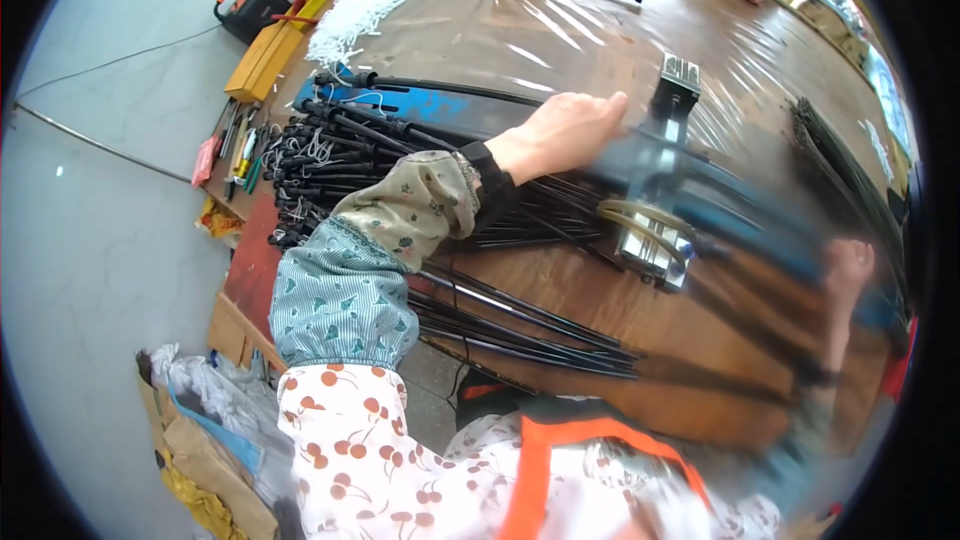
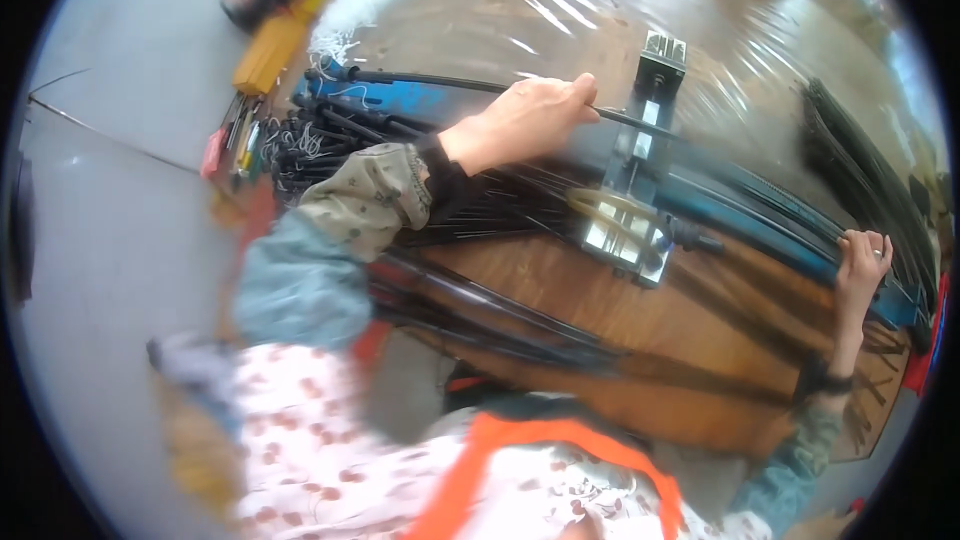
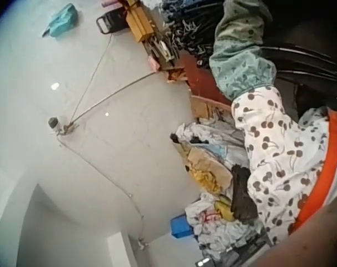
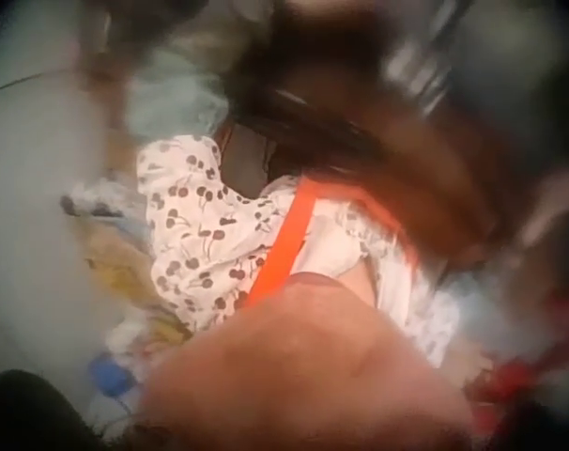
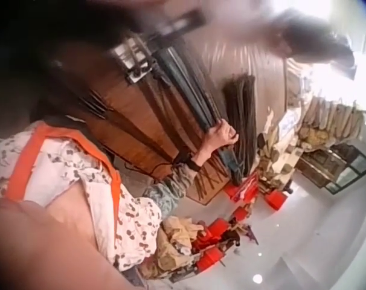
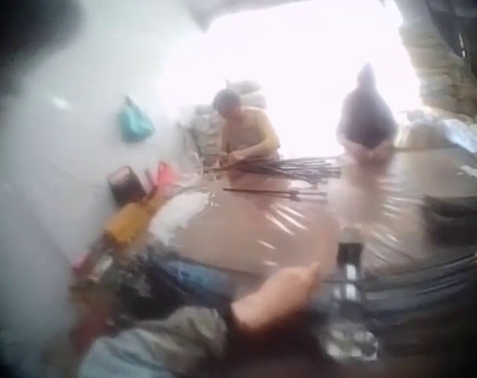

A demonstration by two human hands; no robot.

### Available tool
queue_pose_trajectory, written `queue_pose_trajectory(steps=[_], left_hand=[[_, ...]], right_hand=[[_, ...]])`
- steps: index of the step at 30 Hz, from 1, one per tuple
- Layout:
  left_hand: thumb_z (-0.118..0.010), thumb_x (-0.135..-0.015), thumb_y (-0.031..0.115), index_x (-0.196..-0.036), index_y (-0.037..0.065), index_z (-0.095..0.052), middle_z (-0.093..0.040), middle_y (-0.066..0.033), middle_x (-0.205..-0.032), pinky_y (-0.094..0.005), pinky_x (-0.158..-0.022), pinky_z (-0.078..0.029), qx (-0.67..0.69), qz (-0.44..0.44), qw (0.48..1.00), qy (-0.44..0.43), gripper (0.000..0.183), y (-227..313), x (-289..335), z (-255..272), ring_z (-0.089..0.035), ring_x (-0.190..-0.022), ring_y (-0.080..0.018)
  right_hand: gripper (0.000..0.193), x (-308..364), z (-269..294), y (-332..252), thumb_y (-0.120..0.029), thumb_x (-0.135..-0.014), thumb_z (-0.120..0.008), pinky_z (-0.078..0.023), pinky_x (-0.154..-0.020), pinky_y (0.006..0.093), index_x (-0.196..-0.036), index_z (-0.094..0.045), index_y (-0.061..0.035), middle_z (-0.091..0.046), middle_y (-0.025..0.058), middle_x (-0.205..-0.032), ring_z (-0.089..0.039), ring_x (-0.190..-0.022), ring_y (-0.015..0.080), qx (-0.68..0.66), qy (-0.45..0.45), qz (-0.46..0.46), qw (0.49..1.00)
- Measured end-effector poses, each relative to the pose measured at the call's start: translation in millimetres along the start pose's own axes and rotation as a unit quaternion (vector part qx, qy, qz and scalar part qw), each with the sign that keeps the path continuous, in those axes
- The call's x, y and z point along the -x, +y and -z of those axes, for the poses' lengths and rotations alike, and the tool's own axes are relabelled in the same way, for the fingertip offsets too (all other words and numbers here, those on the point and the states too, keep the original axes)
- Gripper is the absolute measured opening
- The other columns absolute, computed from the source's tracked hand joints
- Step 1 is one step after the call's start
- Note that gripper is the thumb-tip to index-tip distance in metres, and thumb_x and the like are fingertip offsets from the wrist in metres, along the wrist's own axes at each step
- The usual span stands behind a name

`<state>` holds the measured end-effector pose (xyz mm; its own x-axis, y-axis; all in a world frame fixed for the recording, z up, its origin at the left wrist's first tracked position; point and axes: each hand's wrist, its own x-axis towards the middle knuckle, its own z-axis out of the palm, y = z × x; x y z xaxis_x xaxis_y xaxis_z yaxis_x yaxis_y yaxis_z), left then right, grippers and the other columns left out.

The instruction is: The person is assembling black cables by aligning them in a metal jig.

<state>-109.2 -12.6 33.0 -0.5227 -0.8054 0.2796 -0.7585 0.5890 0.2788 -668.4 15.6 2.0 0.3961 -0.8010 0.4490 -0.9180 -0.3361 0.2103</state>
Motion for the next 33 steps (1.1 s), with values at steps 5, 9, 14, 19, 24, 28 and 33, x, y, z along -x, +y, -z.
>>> queue_pose_trajectory(steps=[5,9,14,19,24,28,33], left_hand=[[-0.056,-0.095,0.015,-0.096,-0.001,-0.055,-0.067,-0.0223,-0.085,-0.0498,-0.075,-0.051,0.015,0.000,1.000,0.004,0.015,-8.0,-2.5,-4.9,-0.066,-0.086,-0.0417],[-0.054,-0.095,0.014,-0.095,0.000,-0.058,-0.068,-0.0225,-0.088,-0.0508,-0.077,-0.050,0.022,0.006,1.000,-0.015,0.015,-2.5,-10.0,-5.5,-0.066,-0.088,-0.0419],[-0.055,-0.094,0.014,-0.095,0.000,-0.058,-0.068,-0.0228,-0.091,-0.0507,-0.078,-0.050,0.028,0.012,0.999,-0.038,0.015,-6.9,-9.7,-2.2,-0.066,-0.089,-0.0420],[-0.055,-0.093,0.014,-0.095,0.001,-0.059,-0.068,-0.0226,-0.090,-0.0508,-0.076,-0.051,0.023,0.020,0.993,-0.116,0.014,0.5,-0.7,4.2,-0.066,-0.087,-0.0424],[-0.057,-0.091,0.011,-0.093,0.002,-0.057,-0.067,-0.0223,-0.087,-0.0507,-0.073,-0.051,0.027,-0.023,0.999,-0.031,0.009,-9.3,2.1,-9.8,-0.066,-0.085,-0.0420],[-0.055,-0.096,0.015,-0.093,0.003,-0.053,-0.062,-0.0202,-0.078,-0.0510,-0.069,-0.049,0.015,-0.029,0.999,-0.012,0.013,-13.3,8.2,-10.2,-0.063,-0.079,-0.0424],[-0.055,-0.099,0.023,-0.087,0.006,-0.052,-0.064,-0.0163,-0.079,-0.0480,-0.064,-0.050,-0.035,-0.027,0.999,0.012,0.021,-7.9,3.8,-17.3,-0.064,-0.077,-0.0384]], right_hand=[[0.008,-4.8,-20.7,0.5,-0.012,-0.096,-0.059,-0.032,-0.110,0.0430,-0.097,-0.062,-0.0049,-0.062,0.0096,-0.092,-0.059,-0.100,0.0265,-0.037,0.024,-0.023,0.999],[0.008,5.8,-27.6,11.5,-0.012,-0.095,-0.061,-0.039,-0.099,0.0415,-0.096,-0.062,-0.0041,-0.061,0.0110,-0.091,-0.058,-0.096,0.0290,-0.055,0.058,-0.036,0.996],[0.007,-4.8,-18.0,-4.1,-0.010,-0.093,-0.063,-0.042,-0.087,0.0417,-0.094,-0.062,-0.0030,-0.060,0.0121,-0.089,-0.057,-0.093,0.0313,-0.081,0.062,-0.035,0.994],[0.006,-5.2,-11.3,-5.6,-0.007,-0.090,-0.064,-0.042,-0.084,0.0419,-0.093,-0.061,-0.0025,-0.060,0.0126,-0.088,-0.057,-0.092,0.0324,-0.092,0.015,-0.029,0.995],[0.005,-2.0,5.1,-15.0,-0.002,-0.086,-0.063,-0.044,-0.082,0.0424,-0.091,-0.062,-0.0018,-0.061,0.0139,-0.087,-0.058,-0.091,0.0336,-0.092,0.033,-0.021,0.995],[0.012,-21.4,6.7,-34.3,-0.002,-0.084,-0.064,-0.044,-0.087,0.0425,-0.096,-0.065,-0.0007,-0.065,0.0155,-0.088,-0.060,-0.094,0.0355,-0.116,0.024,-0.023,0.993],[0.022,-27.8,45.8,-99.6,-0.004,-0.084,-0.066,-0.041,-0.097,0.0424,-0.106,-0.069,-0.0070,-0.071,0.0091,-0.103,-0.062,-0.109,0.0293,0.015,0.148,0.025,0.989]])
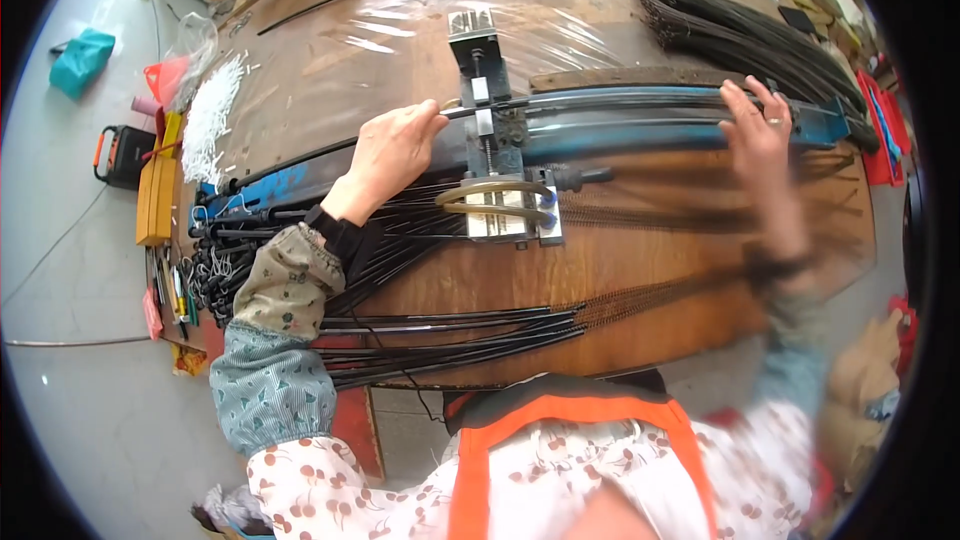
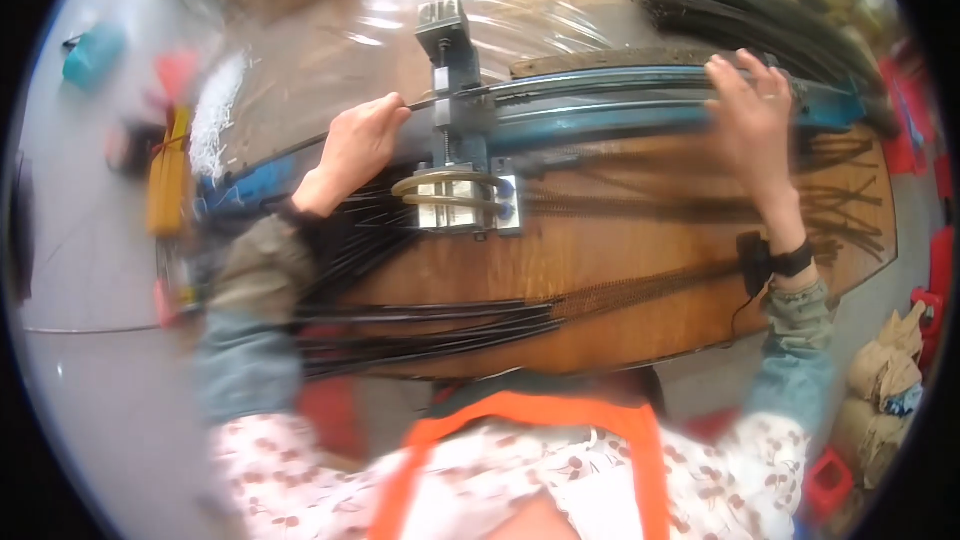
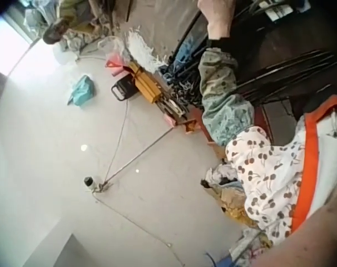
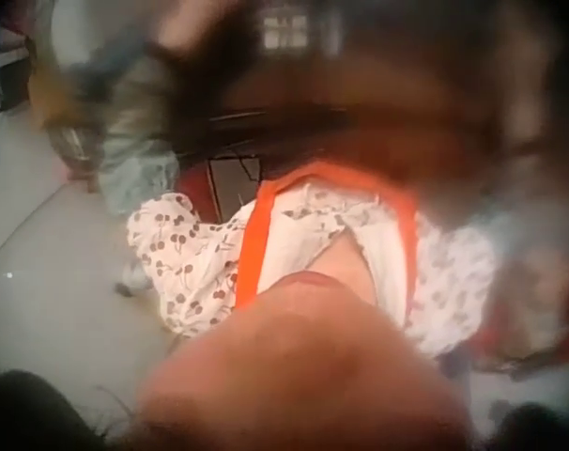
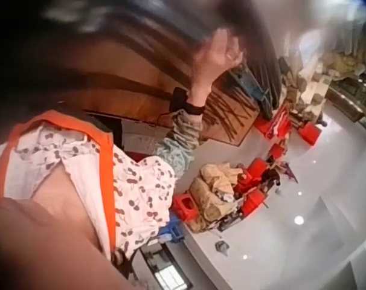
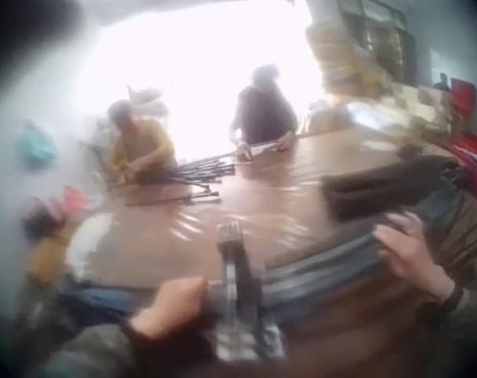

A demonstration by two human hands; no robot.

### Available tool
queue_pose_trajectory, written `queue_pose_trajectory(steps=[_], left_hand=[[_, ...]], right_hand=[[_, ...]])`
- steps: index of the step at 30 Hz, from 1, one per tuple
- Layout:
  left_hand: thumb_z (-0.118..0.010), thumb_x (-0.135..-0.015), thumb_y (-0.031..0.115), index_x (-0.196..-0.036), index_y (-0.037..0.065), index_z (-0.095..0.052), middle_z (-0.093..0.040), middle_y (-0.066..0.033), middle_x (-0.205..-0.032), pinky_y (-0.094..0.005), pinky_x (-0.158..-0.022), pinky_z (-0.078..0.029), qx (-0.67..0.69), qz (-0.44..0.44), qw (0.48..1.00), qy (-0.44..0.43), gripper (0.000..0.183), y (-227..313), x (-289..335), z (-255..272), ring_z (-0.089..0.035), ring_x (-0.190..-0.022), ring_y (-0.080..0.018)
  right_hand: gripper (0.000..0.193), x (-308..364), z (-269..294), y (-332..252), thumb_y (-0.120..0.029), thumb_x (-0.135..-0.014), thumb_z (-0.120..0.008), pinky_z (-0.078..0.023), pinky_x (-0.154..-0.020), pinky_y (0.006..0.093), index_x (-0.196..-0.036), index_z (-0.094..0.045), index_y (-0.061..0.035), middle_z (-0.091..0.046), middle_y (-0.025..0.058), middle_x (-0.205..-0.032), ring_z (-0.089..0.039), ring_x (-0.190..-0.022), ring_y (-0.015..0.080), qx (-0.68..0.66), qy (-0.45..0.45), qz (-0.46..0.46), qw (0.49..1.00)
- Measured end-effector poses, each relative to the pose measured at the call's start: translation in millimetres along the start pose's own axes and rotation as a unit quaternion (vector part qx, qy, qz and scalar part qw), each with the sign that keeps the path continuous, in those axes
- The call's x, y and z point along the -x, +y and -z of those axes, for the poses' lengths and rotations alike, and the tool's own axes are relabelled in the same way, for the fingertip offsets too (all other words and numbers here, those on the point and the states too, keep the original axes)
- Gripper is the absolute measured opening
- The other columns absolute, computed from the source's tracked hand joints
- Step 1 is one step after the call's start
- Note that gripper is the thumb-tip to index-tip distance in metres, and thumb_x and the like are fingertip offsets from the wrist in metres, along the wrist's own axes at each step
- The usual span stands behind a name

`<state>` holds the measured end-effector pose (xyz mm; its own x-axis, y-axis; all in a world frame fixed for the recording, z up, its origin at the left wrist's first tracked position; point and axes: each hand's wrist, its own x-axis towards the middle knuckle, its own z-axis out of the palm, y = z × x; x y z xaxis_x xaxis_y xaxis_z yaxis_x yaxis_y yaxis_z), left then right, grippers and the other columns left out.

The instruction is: The person is assembling black cables by aligning them in a metal jig.

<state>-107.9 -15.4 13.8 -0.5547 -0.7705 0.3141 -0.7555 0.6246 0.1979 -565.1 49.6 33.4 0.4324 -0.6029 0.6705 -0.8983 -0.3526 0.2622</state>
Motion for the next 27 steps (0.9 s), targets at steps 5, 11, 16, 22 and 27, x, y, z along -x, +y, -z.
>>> queue_pose_trajectory(steps=[5,11,16,22,27], left_hand=[[-0.056,-0.097,0.024,-0.087,0.007,-0.053,-0.065,-0.0159,-0.078,-0.0485,-0.064,-0.050,-0.015,0.037,0.999,-0.001,0.020,13.3,-9.0,3.1,-0.064,-0.077,-0.0392],[-0.057,-0.097,0.024,-0.088,0.008,-0.054,-0.066,-0.0183,-0.077,-0.0517,-0.066,-0.049,-0.018,0.080,0.996,-0.046,0.019,16.0,-11.7,5.5,-0.064,-0.078,-0.0427],[-0.057,-0.097,0.026,-0.089,0.008,-0.054,-0.065,-0.0185,-0.077,-0.0519,-0.066,-0.048,-0.004,0.079,0.996,-0.052,0.020,13.9,-6.2,4.0,-0.063,-0.078,-0.0434],[-0.059,-0.095,0.022,-0.086,0.007,-0.054,-0.065,-0.0177,-0.077,-0.0505,-0.064,-0.048,-0.016,0.062,0.997,-0.032,0.018,16.4,-6.3,-2.2,-0.064,-0.077,-0.0416],[-0.061,-0.093,0.016,-0.085,0.007,-0.052,-0.062,-0.0151,-0.076,-0.0465,-0.061,-0.049,-0.061,-0.029,0.996,0.052,0.015,6.0,-5.5,-8.1,-0.064,-0.074,-0.0377]], right_hand=[[0.023,26.3,18.2,-45.4,-0.008,-0.088,-0.067,-0.038,-0.099,0.0408,-0.111,-0.068,-0.0065,-0.070,0.0055,-0.103,-0.063,-0.107,0.0264,-0.104,-0.039,-0.001,0.994],[0.016,21.4,8.6,-86.1,-0.008,-0.086,-0.066,-0.040,-0.083,0.0406,-0.101,-0.069,-0.0044,-0.069,0.0063,-0.094,-0.062,-0.091,0.0277,-0.229,-0.041,-0.018,0.972],[0.031,22.1,-0.5,-104.4,-0.012,-0.082,-0.073,-0.038,-0.085,0.0366,-0.112,-0.068,-0.0094,-0.069,0.0038,-0.096,-0.060,-0.097,0.0232,-0.238,-0.060,-0.048,0.968],[0.026,8.8,-23.5,-124.7,0.004,-0.084,-0.065,-0.052,-0.073,0.0421,-0.109,-0.065,0.0006,-0.068,0.0177,-0.097,-0.064,-0.085,0.0369,-0.461,-0.169,-0.083,0.868],[0.019,-9.2,-31.3,-121.9,-0.004,-0.088,-0.067,-0.053,-0.070,0.0398,-0.107,-0.066,0.0005,-0.068,0.0209,-0.097,-0.068,-0.086,0.0356,-0.514,-0.139,-0.113,0.839]])
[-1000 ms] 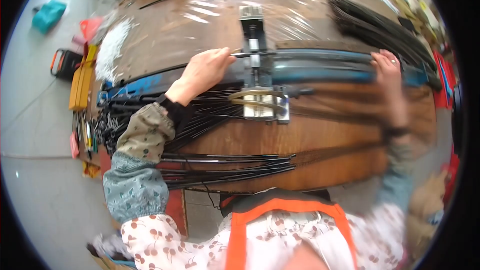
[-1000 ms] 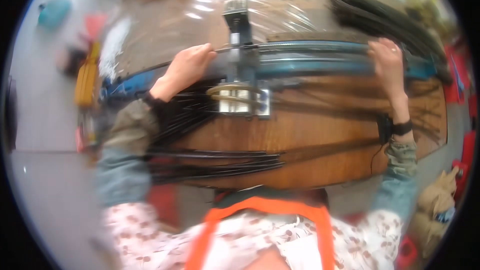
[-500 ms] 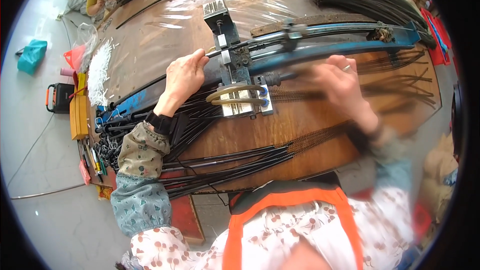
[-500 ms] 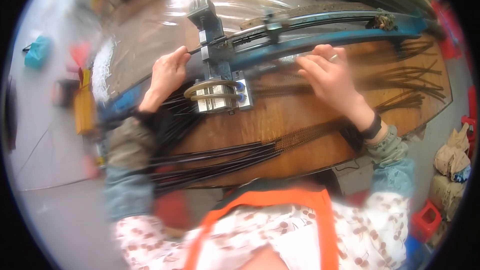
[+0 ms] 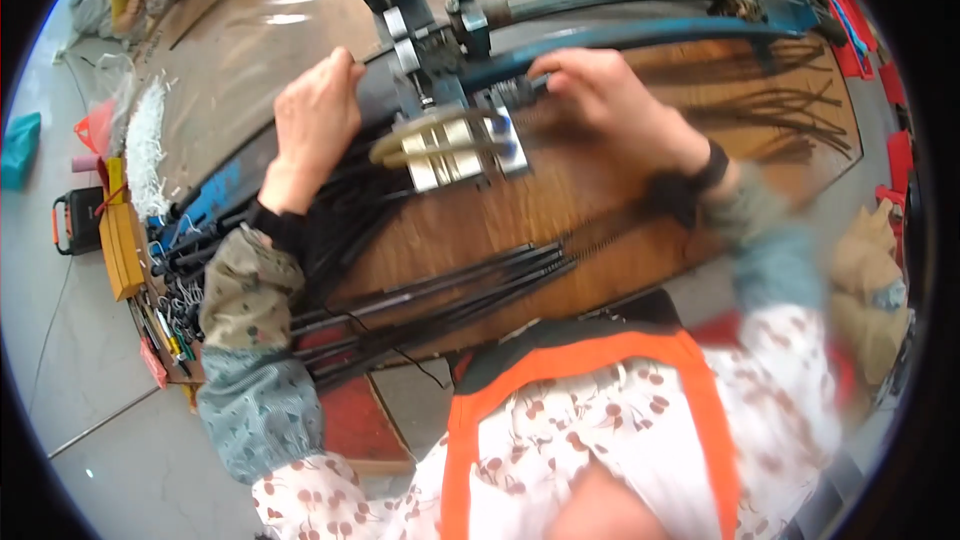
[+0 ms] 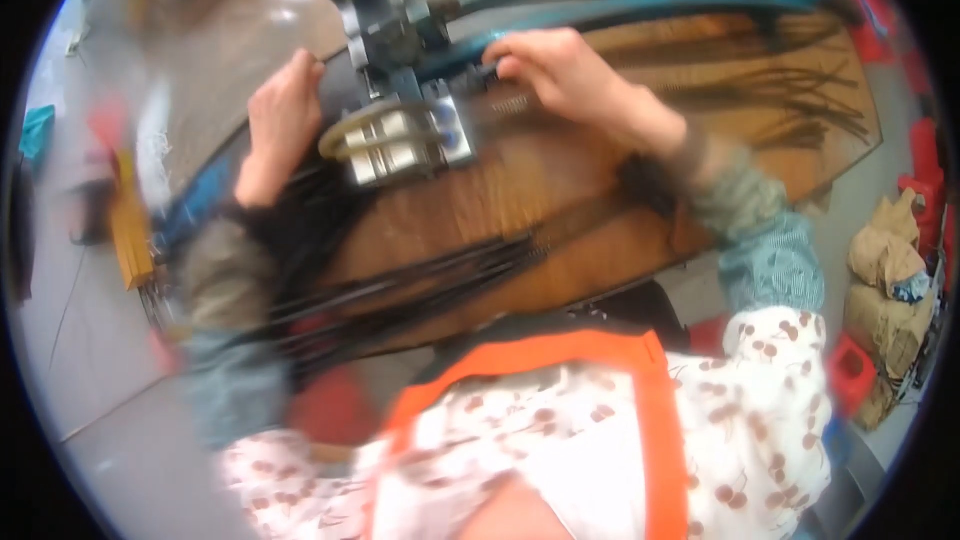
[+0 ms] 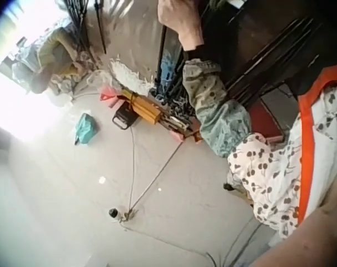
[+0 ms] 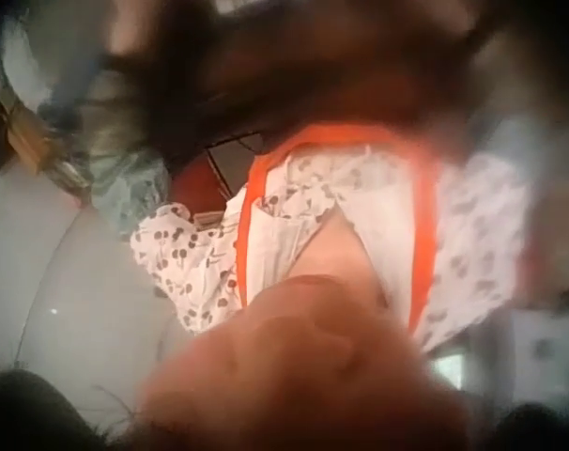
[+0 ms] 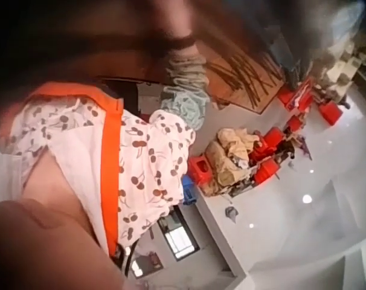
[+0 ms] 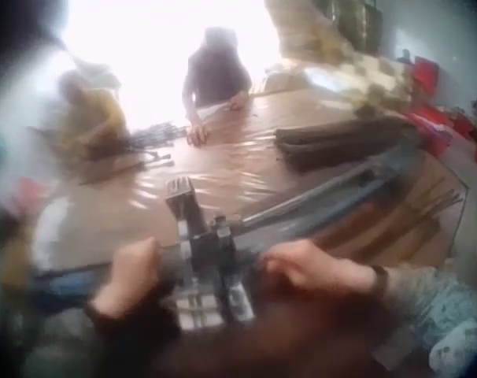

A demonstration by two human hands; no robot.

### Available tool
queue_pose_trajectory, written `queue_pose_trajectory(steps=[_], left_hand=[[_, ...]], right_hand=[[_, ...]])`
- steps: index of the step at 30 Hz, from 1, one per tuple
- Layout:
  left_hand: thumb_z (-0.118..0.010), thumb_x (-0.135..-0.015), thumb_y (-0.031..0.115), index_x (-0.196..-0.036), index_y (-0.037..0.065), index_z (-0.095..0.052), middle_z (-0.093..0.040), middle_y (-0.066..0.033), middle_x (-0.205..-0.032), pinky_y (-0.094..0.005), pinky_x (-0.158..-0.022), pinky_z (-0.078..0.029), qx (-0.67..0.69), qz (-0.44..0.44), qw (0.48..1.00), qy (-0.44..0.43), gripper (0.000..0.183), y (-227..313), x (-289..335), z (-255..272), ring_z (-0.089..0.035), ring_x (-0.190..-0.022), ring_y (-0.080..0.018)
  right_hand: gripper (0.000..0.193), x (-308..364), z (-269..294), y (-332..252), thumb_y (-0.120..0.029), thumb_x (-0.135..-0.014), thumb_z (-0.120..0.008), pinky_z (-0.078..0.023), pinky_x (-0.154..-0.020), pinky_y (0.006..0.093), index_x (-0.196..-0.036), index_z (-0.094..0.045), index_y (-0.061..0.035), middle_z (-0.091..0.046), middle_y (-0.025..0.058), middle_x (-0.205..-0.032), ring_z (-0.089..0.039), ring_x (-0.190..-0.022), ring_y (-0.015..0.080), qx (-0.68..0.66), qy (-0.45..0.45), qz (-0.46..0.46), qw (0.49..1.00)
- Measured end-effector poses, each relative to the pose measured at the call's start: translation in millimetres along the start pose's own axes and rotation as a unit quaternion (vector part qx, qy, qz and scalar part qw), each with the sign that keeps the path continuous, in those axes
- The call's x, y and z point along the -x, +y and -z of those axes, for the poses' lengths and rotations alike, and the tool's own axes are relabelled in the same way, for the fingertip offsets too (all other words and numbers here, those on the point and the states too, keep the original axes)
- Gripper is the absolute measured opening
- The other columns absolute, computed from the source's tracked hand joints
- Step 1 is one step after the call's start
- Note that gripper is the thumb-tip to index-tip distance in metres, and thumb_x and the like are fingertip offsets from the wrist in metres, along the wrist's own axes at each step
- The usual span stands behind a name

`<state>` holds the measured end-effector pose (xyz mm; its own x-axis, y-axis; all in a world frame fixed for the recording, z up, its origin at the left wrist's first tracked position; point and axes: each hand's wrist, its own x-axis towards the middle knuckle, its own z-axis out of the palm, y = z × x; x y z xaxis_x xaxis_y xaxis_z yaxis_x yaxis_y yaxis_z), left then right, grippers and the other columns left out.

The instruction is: The person is assembling black cables by aligning them in a metal jig.

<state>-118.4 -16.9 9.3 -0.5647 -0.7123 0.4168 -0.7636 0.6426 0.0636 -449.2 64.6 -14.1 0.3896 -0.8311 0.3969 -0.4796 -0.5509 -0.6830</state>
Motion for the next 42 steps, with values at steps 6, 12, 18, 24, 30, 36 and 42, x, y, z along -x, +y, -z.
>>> queue_pose_trajectory(steps=[6,12,18,24,30,36,42], left_hand=[[-0.065,-0.090,0.021,-0.091,0.012,-0.056,-0.061,-0.0049,-0.082,-0.0380,-0.068,-0.049,-0.113,-0.112,0.987,0.032,0.013,-81.8,11.5,14.0,-0.063,-0.078,-0.0246],[-0.069,-0.079,0.028,-0.091,0.020,-0.060,-0.057,0.0000,-0.085,-0.0442,-0.079,-0.036,-0.264,-0.107,0.958,-0.039,0.017,7.6,67.3,32.5,-0.057,-0.087,-0.0205],[-0.063,-0.087,0.026,-0.108,0.014,-0.064,-0.058,-0.0041,-0.096,-0.0381,-0.074,-0.044,-0.056,0.016,0.985,-0.164,0.024,58.1,132.5,-7.7,-0.057,-0.090,-0.0219],[-0.061,-0.093,0.028,-0.118,0.016,-0.060,-0.061,-0.0100,-0.079,-0.0386,-0.057,-0.053,0.019,-0.046,0.984,-0.174,0.027,61.4,120.1,23.5,-0.066,-0.069,-0.0264],[-0.067,-0.092,0.027,-0.127,0.022,-0.060,-0.054,-0.0038,-0.065,-0.0341,-0.044,-0.047,-0.035,-0.010,0.984,-0.173,0.036,103.9,112.0,68.2,-0.061,-0.052,-0.0220],[-0.069,-0.090,0.021,-0.128,0.020,-0.064,-0.049,-0.0056,-0.064,-0.0370,-0.046,-0.044,-0.016,-0.009,0.991,-0.134,0.039,111.2,112.9,92.4,-0.055,-0.051,-0.0228],[-0.070,-0.086,0.015,-0.128,0.018,-0.066,-0.045,-0.0062,-0.064,-0.0379,-0.047,-0.043,-0.014,-0.006,0.993,-0.114,0.042,113.6,98.6,108.0,-0.053,-0.052,-0.0244]], right_hand=[[0.026,40.8,-29.0,3.4,-0.018,-0.075,-0.073,-0.050,-0.071,0.0408,-0.092,-0.059,-0.0062,-0.058,0.0127,-0.087,-0.059,-0.084,0.0325,0.264,-0.089,0.116,0.953],[0.017,46.3,-53.3,0.3,-0.008,-0.075,-0.059,-0.049,-0.074,0.0389,-0.091,-0.061,-0.0046,-0.059,0.0117,-0.089,-0.058,-0.089,0.0291,0.375,-0.131,0.132,0.908],[0.020,29.4,-45.6,-37.7,-0.012,-0.078,-0.061,-0.048,-0.073,0.0374,-0.096,-0.066,-0.0045,-0.063,0.0125,-0.095,-0.061,-0.092,0.0266,0.481,-0.168,0.080,0.857],[0.012,44.3,1.2,-57.0,-0.020,-0.089,-0.064,-0.048,-0.060,0.0421,-0.091,-0.064,-0.0089,-0.064,0.0134,-0.076,-0.065,-0.068,0.0301,0.330,-0.317,0.014,0.889],[0.026,62.4,-38.8,-87.0,-0.010,-0.091,-0.062,-0.051,-0.066,0.0454,-0.116,-0.061,-0.0055,-0.062,0.0173,-0.082,-0.062,-0.073,0.0371,-0.064,-0.120,-0.035,0.990],[0.035,63.7,-54.9,-98.9,0.002,-0.086,-0.058,-0.051,-0.067,0.0435,-0.120,-0.059,-0.0049,-0.061,0.0150,-0.083,-0.061,-0.075,0.0371,0.013,0.029,0.054,0.998],[0.034,47.0,-41.1,-102.0,-0.004,-0.090,-0.059,-0.051,-0.069,0.0369,-0.124,-0.062,-0.0047,-0.065,0.0152,-0.087,-0.065,-0.077,0.0295,-0.120,0.059,-0.072,0.988]])
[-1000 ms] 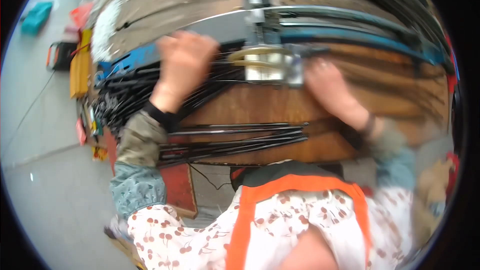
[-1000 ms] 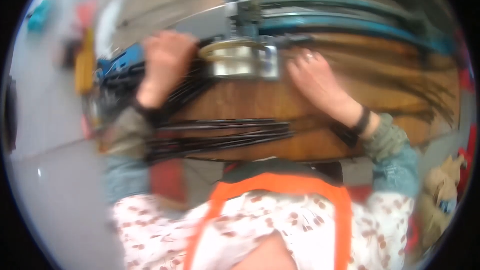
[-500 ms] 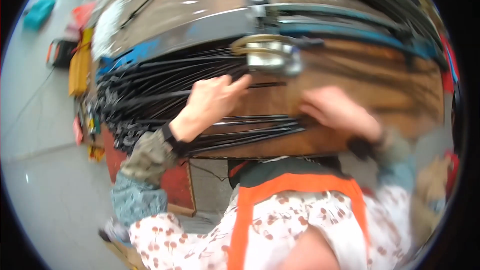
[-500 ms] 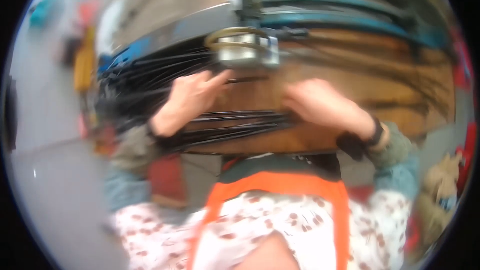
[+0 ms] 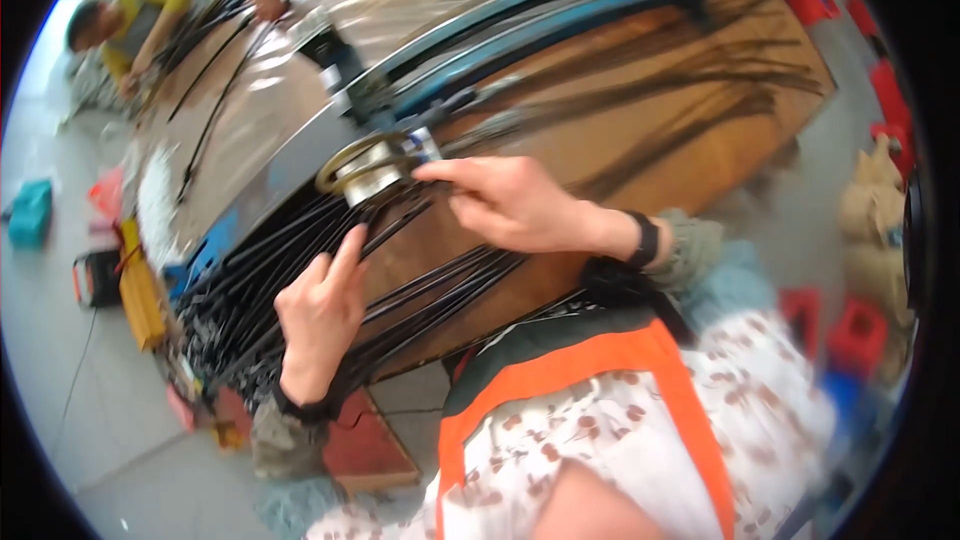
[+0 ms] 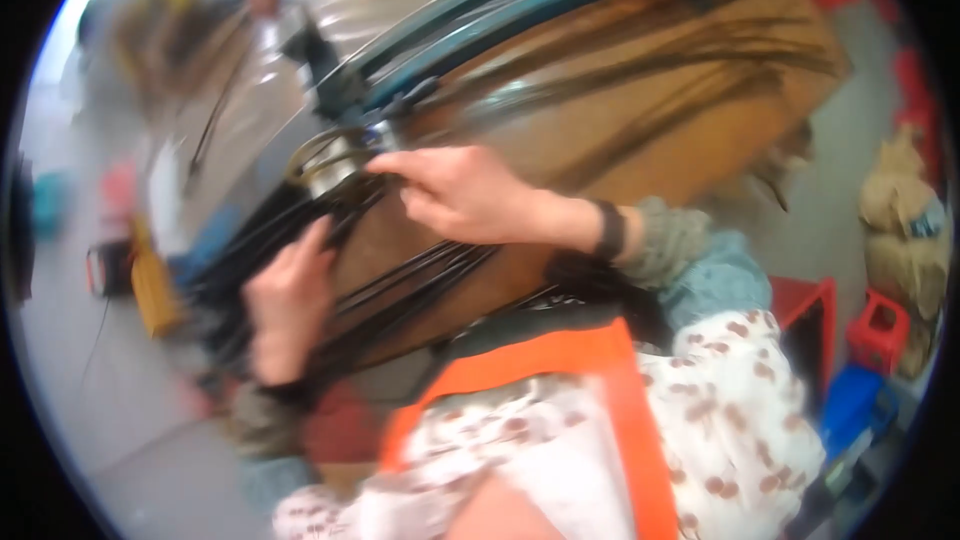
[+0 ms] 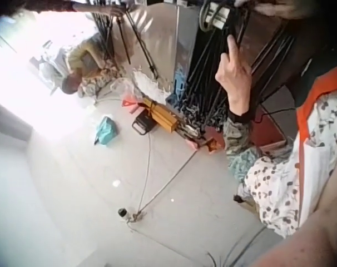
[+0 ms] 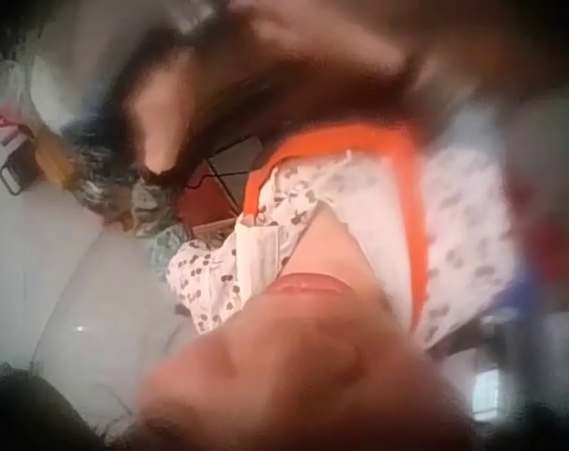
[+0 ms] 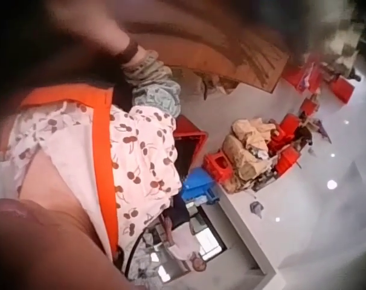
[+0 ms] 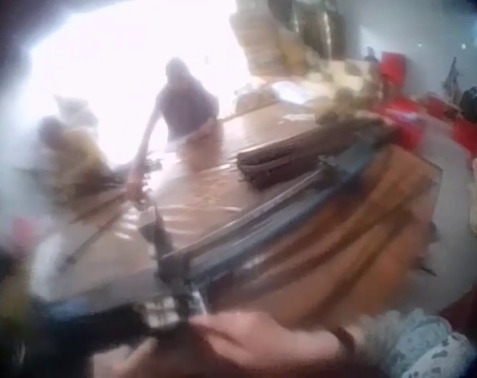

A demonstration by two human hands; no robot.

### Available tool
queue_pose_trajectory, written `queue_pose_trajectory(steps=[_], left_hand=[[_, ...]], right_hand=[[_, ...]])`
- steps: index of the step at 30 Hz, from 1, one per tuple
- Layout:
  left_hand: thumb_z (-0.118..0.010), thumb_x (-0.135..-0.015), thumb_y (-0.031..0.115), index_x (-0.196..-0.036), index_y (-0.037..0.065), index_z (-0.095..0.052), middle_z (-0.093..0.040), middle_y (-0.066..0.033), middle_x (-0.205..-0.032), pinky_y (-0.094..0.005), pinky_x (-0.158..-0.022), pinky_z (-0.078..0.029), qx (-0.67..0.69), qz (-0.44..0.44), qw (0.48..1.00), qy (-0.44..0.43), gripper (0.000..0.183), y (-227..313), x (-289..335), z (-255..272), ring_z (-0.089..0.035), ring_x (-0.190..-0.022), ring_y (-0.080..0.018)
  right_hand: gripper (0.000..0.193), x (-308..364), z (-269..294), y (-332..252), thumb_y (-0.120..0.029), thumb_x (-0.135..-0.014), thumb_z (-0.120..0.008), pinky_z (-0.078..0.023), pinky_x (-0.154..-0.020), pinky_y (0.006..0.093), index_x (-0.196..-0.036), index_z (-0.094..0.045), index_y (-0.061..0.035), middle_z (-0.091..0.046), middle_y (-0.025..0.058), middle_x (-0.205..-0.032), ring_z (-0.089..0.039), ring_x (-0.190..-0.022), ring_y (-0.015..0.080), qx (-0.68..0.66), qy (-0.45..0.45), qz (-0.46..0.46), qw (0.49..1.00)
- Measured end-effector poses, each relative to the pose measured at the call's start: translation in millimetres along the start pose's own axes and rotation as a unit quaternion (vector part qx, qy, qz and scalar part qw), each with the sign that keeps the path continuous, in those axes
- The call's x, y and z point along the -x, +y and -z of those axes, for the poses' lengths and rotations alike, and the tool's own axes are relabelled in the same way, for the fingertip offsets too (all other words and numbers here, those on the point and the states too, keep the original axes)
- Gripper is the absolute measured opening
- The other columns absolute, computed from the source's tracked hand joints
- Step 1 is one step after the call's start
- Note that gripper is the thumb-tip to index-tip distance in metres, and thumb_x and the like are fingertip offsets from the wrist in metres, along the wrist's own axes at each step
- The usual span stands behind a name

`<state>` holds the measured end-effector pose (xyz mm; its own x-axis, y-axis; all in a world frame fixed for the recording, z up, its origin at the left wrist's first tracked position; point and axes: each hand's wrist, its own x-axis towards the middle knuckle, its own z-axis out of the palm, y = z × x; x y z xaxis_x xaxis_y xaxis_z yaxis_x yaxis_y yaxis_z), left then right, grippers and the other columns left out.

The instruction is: The person is assembling black cables by aligning them in a metal jig.

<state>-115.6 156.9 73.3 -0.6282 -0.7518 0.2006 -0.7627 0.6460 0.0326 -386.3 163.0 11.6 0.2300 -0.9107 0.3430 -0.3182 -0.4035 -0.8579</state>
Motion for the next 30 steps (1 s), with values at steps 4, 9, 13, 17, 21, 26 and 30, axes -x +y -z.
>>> queue_pose_trajectory(steps=[4,9,13,17,21,26,30], left_hand=[[-0.072,-0.085,0.015,-0.126,0.017,-0.067,-0.046,-0.0065,-0.063,-0.0375,-0.047,-0.042,0.010,-0.015,1.000,0.006,0.042,14.5,-12.3,8.9,-0.053,-0.052,-0.0232],[-0.072,-0.084,0.016,-0.126,0.016,-0.066,-0.048,-0.0056,-0.062,-0.0371,-0.045,-0.043,0.012,-0.044,0.999,0.018,0.042,25.4,-18.6,15.7,-0.054,-0.051,-0.0229],[-0.071,-0.086,0.021,-0.126,0.016,-0.066,-0.049,-0.0045,-0.063,-0.0364,-0.045,-0.043,0.010,-0.048,0.999,0.002,0.041,31.7,-23.9,19.8,-0.055,-0.051,-0.0219],[-0.071,-0.086,0.022,-0.118,0.014,-0.067,-0.053,-0.0044,-0.068,-0.0378,-0.048,-0.044,-0.034,-0.105,0.994,0.006,0.033,31.6,-49.3,13.3,-0.058,-0.056,-0.0232],[-0.061,-0.090,0.010,-0.114,0.004,-0.062,-0.063,-0.0119,-0.081,-0.0440,-0.061,-0.050,-0.033,-0.091,0.995,0.002,0.025,32.1,-77.3,18.1,-0.064,-0.073,-0.0313],[-0.051,-0.092,-0.003,-0.120,0.001,-0.058,-0.056,-0.0187,-0.085,-0.0476,-0.066,-0.046,-0.117,-0.149,0.974,0.128,0.028,-40.0,-134.5,39.1,-0.058,-0.079,-0.0404],[-0.059,-0.090,0.000,-0.131,0.011,-0.059,-0.058,-0.0129,-0.085,-0.0459,-0.061,-0.047,-0.053,-0.249,0.967,-0.010,0.042,41.0,-191.0,28.4,-0.060,-0.075,-0.0341]], right_hand=[[0.024,-1.2,10.8,-2.5,-0.024,-0.089,-0.072,-0.052,-0.066,0.0379,-0.107,-0.073,-0.0084,-0.069,0.0141,-0.085,-0.067,-0.077,0.0318,0.004,0.039,0.035,0.999],[0.017,7.5,7.0,11.1,-0.019,-0.085,-0.077,-0.050,-0.065,0.0349,-0.098,-0.075,-0.0077,-0.067,0.0105,-0.077,-0.064,-0.070,0.0250,-0.049,0.080,0.028,0.995],[0.019,5.3,25.2,4.5,-0.019,-0.082,-0.077,-0.049,-0.059,0.0334,-0.099,-0.076,-0.0104,-0.063,0.0042,-0.072,-0.059,-0.064,0.0208,0.067,0.123,0.123,0.982],[0.045,0.1,66.1,-0.9,-0.018,-0.079,-0.074,-0.046,-0.050,0.0308,-0.122,-0.068,-0.0124,-0.050,0.0007,-0.070,-0.053,-0.061,0.0190,0.383,0.088,0.330,0.859],[0.067,-26.2,69.2,21.9,-0.030,-0.087,-0.071,-0.052,-0.063,0.0378,-0.142,-0.048,0.0001,-0.056,0.0092,-0.087,-0.058,-0.080,0.0250,0.207,0.064,0.335,0.917],[0.052,19.9,145.0,131.4,-0.046,-0.088,-0.069,-0.055,-0.064,0.0328,-0.131,-0.065,-0.0172,-0.070,0.0087,-0.071,-0.072,-0.073,0.0215,0.252,0.187,-0.003,0.950],[0.049,22.9,155.8,63.5,-0.045,-0.088,-0.070,-0.052,-0.061,0.0360,-0.129,-0.065,-0.0175,-0.069,0.0102,-0.071,-0.070,-0.069,0.0248,0.262,0.136,-0.011,0.956]])
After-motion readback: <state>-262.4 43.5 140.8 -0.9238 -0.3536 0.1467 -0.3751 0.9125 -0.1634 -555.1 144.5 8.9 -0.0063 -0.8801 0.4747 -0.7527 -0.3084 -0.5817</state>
